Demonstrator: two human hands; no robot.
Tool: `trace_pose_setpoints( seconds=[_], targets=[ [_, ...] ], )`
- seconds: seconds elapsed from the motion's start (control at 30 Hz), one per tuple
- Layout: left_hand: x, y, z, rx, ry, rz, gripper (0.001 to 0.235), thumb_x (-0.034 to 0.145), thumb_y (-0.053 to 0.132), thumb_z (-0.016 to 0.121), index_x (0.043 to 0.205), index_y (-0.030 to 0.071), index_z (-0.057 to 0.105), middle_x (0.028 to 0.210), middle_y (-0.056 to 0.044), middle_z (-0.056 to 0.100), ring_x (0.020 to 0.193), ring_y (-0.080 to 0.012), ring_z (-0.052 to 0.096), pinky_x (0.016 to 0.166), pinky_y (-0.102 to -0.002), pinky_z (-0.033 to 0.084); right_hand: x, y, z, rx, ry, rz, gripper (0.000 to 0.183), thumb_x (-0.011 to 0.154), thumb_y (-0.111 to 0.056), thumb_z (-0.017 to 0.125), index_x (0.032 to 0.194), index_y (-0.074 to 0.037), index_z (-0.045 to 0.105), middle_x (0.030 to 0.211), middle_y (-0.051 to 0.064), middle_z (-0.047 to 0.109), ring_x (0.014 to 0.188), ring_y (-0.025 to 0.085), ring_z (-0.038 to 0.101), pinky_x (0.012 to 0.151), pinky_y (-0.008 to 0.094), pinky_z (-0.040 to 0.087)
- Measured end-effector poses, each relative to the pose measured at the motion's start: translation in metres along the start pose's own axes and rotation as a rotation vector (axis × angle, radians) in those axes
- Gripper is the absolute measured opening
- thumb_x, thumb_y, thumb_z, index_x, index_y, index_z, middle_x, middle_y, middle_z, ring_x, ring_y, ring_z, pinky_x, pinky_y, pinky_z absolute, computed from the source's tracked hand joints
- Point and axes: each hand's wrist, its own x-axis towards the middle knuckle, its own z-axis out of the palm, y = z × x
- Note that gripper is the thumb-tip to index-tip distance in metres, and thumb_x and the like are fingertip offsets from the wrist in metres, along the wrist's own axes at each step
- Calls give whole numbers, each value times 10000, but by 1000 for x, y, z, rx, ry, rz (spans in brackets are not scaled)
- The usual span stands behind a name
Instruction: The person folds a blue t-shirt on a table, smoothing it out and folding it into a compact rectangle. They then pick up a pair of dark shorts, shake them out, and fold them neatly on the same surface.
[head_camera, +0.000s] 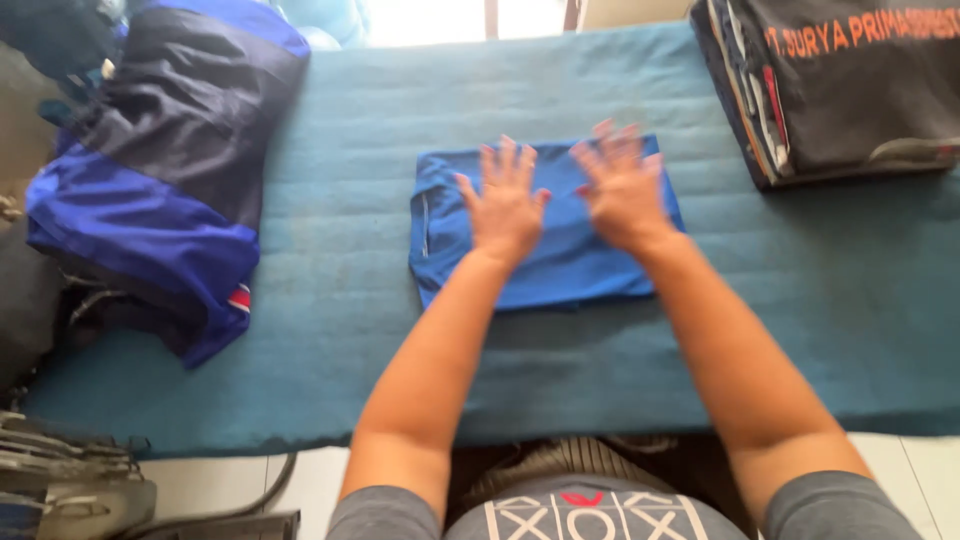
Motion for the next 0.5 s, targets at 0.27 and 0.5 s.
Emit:
trace_pose_setpoints(
  seconds=[0.27, 0.5],
  targets=[
    [7, -3, 16, -25, -272, -49, 595, 980, 616, 406, 1530, 389, 441, 1689, -3, 299, 1570, -386, 167, 1105, -837, 75, 18, -6, 37, 214, -657, 249, 566, 1043, -562, 360, 1597, -489, 265, 1719, -36, 208, 1570, 303, 212, 1140, 774, 205],
    [38, -3, 5, -40, -139, -22, 686, 964, 571, 569, 1549, 233, 449, 1639, -91, 402, 1550, -377, 270, 1185, -729, 138, 31, 49, 43, 312, -547, 368, 585, 1102, -572, 300, 1632, -326, 310, 1694, 47, 310, 1563, 367, 224, 1143, 732, 266]
  ],
)
